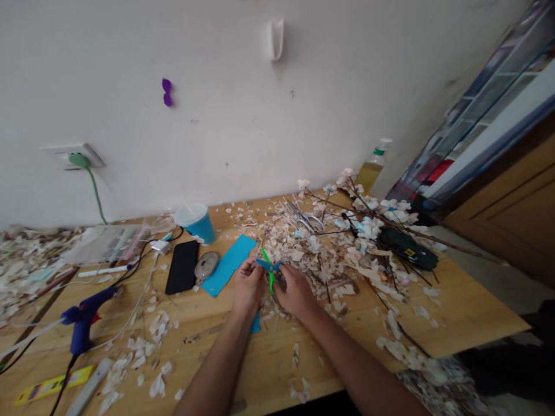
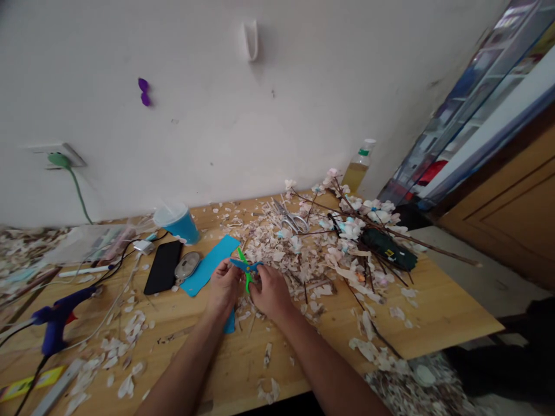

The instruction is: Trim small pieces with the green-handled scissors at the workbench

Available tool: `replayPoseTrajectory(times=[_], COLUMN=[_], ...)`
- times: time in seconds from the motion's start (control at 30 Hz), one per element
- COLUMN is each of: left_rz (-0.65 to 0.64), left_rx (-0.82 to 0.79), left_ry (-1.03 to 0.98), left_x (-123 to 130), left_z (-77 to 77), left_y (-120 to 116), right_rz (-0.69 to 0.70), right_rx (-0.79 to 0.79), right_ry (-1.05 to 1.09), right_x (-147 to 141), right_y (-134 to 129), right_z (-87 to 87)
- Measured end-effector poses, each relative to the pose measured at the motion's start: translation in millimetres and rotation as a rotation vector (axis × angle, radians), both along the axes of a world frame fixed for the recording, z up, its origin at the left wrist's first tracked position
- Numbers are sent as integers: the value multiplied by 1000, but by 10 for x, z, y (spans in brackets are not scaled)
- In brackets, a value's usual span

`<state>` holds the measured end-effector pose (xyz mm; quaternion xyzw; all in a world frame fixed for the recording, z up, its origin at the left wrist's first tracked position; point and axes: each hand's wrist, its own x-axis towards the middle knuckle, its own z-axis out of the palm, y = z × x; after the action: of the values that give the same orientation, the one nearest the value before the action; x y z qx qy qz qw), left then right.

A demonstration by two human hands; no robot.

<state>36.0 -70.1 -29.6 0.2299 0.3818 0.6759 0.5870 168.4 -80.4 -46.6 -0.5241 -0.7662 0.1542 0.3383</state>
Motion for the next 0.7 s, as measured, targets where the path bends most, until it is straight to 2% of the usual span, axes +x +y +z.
replayPoseTrajectory(times=[0.27,0.5,0.6,0.7], left_rz=[-24,34,50,9], left_rx=[33,50,43,34], left_ry=[-28,-56,-30,86], left_x=[-8,-1,-30,-69], left_z=[61,165,153,87], left_y=[-9,-3,3,8], right_rz=[-14,-80,-71,-43], right_rx=[-4,-49,-13,-1], right_ry=[4,7,-29,-56], right_x=[14,26,8,-10], right_y=[24,41,13,-24], right_z=[-63,-90,-51,3])
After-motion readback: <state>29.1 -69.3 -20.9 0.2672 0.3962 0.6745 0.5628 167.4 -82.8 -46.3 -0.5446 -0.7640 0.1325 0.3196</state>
